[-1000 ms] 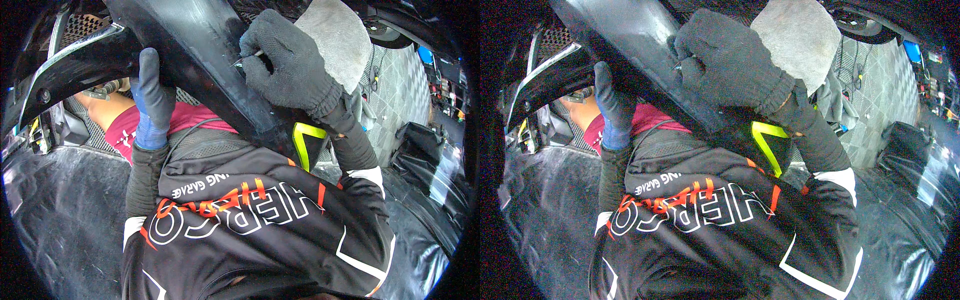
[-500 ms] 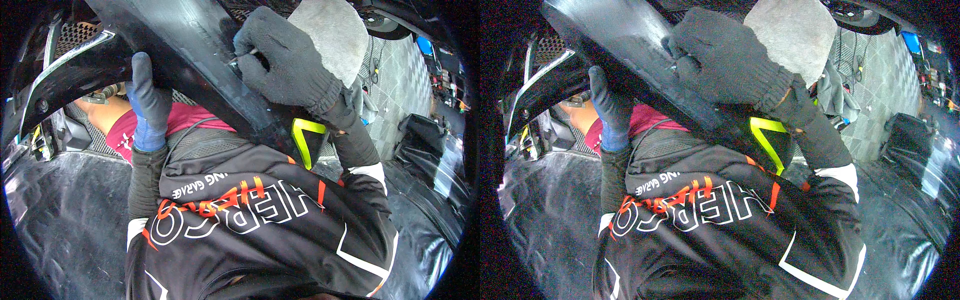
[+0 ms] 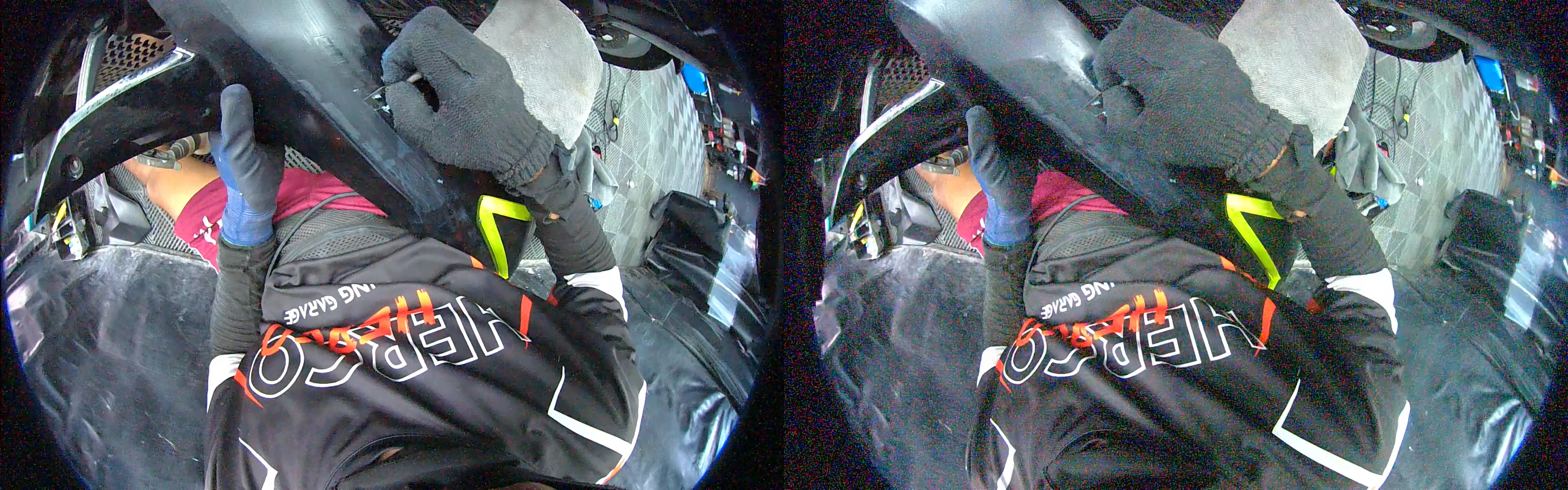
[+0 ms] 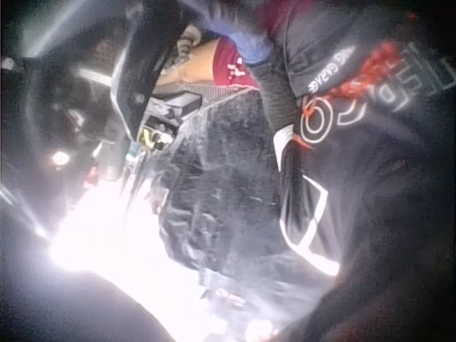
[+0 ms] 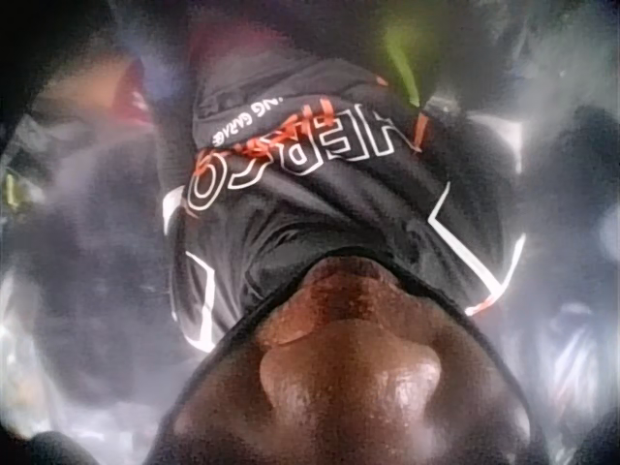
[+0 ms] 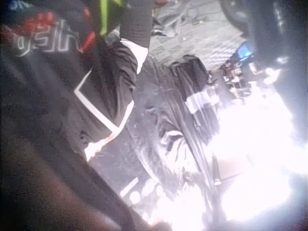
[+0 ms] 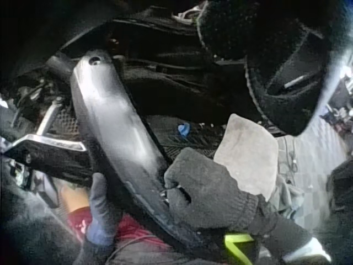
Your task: The person lies on the floor beneath a motorcycle and uses a small tool to work on the underside of the black side fairing. They then apply a strip of yellow tape along the edge of the fairing and wipe the surface with a cloth.
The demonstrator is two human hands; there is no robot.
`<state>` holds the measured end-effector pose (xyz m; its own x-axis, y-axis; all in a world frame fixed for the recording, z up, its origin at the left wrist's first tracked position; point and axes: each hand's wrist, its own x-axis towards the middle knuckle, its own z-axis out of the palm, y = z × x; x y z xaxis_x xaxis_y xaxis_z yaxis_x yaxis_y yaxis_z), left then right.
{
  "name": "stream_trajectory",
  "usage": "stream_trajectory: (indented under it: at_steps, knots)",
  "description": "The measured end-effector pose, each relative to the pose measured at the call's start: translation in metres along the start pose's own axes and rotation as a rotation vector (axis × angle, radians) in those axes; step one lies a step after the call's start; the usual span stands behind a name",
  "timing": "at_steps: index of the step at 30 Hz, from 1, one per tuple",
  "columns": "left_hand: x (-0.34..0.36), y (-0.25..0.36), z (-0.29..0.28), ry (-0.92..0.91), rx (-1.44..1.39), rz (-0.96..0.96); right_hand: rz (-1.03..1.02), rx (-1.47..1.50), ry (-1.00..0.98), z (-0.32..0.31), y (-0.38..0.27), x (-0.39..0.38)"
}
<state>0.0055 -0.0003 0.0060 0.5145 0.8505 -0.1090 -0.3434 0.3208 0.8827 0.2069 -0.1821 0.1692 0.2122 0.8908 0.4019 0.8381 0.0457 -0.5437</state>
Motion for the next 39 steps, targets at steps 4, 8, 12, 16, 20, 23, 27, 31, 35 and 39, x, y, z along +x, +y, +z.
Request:
stream_trajectory:
  at_steps: [4,8,12,16,20,23,27,31,35,39]
  knots:
    - [0.000,-0.003,0.003,-0.120,0.536,0.351,-0.019,-0.102,-0.023,0.002,0.000,-0.010]
    - [-0.006,0.007,0.016,-0.110,0.214,0.173,-0.055,-0.058,0.015,0.003,0.004,-0.006]
    - [-0.001,-0.009,0.000,-0.152,0.535,0.467,-0.037,-0.079,-0.014,0.001,0.002,-0.011]
    - [-0.001,0.004,0.007,-0.161,0.019,0.051,-0.046,-0.085,0.005,0.003,0.003,-0.011]
    - [-0.001,0.015,0.015,-0.159,-0.276,-0.089,-0.033,-0.093,-0.005,0.002,0.002,-0.014]
    - [-0.002,0.014,0.014,-0.156,-0.246,-0.069,-0.056,-0.064,0.002,0.004,0.004,-0.010]
    - [-0.001,0.003,0.008,-0.163,0.220,0.247,0.000,-0.056,-0.004,0.005,0.001,-0.012]
    - [-0.003,0.014,0.020,-0.107,-0.072,-0.005,-0.009,-0.074,0.010,0.005,0.003,-0.012]
    - [-0.002,-0.001,0.003,-0.149,0.231,0.179,-0.008,-0.009,-0.003,0.003,0.003,-0.012]
    - [0.001,-0.006,-0.002,-0.115,0.171,0.146,-0.008,-0.046,-0.016,0.003,0.005,-0.014]
